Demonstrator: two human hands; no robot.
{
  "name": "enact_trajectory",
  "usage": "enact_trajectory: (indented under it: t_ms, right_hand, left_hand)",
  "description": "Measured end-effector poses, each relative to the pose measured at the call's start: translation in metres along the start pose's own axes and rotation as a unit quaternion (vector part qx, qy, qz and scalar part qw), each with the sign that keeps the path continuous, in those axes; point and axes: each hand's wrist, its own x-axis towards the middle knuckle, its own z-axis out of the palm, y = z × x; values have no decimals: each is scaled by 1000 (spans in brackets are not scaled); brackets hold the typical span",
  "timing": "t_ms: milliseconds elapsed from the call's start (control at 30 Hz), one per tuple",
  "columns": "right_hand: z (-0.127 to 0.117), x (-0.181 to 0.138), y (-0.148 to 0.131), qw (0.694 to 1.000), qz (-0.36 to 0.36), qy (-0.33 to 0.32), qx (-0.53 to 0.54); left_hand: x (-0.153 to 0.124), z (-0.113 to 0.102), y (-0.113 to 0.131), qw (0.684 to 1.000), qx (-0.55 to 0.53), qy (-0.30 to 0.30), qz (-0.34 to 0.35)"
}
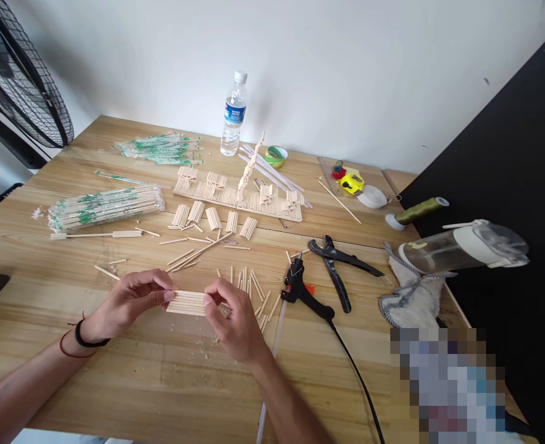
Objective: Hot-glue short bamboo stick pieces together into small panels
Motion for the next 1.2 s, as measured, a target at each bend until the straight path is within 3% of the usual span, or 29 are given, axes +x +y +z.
enact_trajectory:
  t_ms: [233,333,700,900,1200]
  right_hand:
    - [2,0,1,996,74,4,40]
    - [2,0,1,997,73,-9,34]
    - [3,0,1,999,11,14,-33]
    - [4,0,1,999,38,-17,-21]
    - [4,-1,3,999,21,-5,-35]
  left_hand:
    - [0,2,-4,998,18,54,18]
    - [0,1,-6,997,17,70,20]
    - [-1,2,0,994,95,-23,-40]
    - [-1,1,1,991,129,-23,-28]
    - [-2,1,1,986,167,-25,-4]
